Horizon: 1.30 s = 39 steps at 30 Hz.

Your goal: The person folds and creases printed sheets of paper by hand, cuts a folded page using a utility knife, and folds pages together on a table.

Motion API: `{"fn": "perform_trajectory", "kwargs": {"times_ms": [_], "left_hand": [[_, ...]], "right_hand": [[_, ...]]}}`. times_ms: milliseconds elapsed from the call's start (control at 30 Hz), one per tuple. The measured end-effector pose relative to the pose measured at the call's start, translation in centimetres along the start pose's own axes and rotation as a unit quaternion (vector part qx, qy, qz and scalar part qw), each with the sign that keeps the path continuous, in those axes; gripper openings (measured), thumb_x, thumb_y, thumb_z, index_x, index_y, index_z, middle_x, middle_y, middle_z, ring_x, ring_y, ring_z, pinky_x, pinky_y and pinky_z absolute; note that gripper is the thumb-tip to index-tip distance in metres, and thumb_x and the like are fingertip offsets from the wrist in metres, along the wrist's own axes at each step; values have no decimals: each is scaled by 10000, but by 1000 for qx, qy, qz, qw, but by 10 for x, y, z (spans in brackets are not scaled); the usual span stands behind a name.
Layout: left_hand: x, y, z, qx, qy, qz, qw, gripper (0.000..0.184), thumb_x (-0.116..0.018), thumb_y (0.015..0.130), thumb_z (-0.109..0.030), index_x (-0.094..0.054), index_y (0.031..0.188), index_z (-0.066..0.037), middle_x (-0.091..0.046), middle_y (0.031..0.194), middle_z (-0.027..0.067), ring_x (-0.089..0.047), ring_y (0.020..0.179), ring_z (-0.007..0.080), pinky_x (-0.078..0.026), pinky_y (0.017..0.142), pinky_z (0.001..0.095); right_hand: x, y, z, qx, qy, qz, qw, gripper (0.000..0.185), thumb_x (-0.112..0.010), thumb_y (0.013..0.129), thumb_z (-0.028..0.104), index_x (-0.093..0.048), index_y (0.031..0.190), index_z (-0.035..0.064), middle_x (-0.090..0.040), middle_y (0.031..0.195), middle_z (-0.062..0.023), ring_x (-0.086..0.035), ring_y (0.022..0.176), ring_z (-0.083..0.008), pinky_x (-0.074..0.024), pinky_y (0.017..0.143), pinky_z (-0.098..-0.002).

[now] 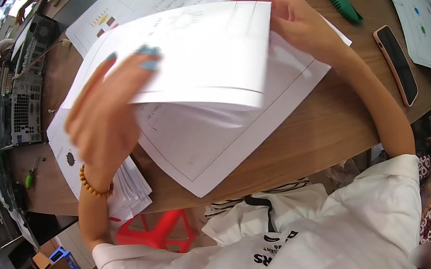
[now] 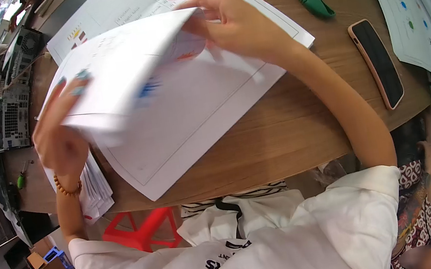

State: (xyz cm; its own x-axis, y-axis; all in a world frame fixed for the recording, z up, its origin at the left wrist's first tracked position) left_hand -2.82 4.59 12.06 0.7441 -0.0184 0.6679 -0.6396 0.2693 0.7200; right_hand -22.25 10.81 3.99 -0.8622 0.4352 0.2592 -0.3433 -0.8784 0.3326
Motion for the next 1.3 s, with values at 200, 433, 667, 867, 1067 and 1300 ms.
{"fn": "perform_trajectory", "kwargs": {"times_ms": [200,433,667,867,1067,1300], "left_hand": [[83,-25,52,249,67,-292,921,237,-516,913,-178,-625,936,31,-623,748,22,-424,496,26,-341,432,168],[-25,-35,75,464,-300,82,829,244,-507,913,-164,-604,913,60,-564,694,-49,-413,585,16,-362,516,177],[-70,-38,29,432,-317,215,816,170,-540,869,-106,-607,900,46,-526,558,110,-417,436,111,-386,460,234],[-71,-45,32,461,-336,217,792,181,-525,878,-105,-614,929,45,-557,580,85,-459,486,67,-386,466,227],[-79,-48,29,470,-493,214,700,245,-514,888,-112,-581,991,99,-624,778,51,-526,670,38,-453,582,202],[-82,-55,28,492,-455,292,682,277,-545,882,-97,-559,1089,87,-616,888,49,-536,766,29,-444,652,161]], "right_hand": [[-23,-19,63,171,96,51,979,746,-656,805,284,-230,1388,97,-433,1287,-192,-474,1149,-260,-408,924,-362],[-28,-9,26,-95,217,60,970,477,-441,854,187,-369,1293,14,-534,1152,-203,-581,959,-217,-495,850,-330],[-13,-16,-23,-290,162,84,939,505,-489,892,382,-525,1136,-58,-635,970,-137,-624,830,-134,-500,723,-229],[-43,-29,-6,-291,116,91,945,384,-649,808,133,-538,1110,-76,-644,936,-139,-634,768,-120,-521,675,-227],[-45,-30,-12,-279,156,79,944,369,-631,811,108,-536,1102,-98,-647,913,-167,-644,730,-133,-532,634,-232],[-44,-31,-14,-290,164,52,942,355,-633,808,114,-551,1081,-98,-652,882,-166,-645,714,-140,-527,618,-236]]}}
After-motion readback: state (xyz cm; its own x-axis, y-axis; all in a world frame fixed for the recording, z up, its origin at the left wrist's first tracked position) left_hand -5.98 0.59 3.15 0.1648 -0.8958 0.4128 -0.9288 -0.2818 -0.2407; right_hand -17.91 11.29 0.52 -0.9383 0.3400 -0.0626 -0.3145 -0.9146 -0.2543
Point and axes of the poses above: each hand's wrist, its own y-axis towards the middle knuckle, its own x-axis out of the back of the hand, z = x × y, the point moved 9 cm from there along y, towards the middle knuckle
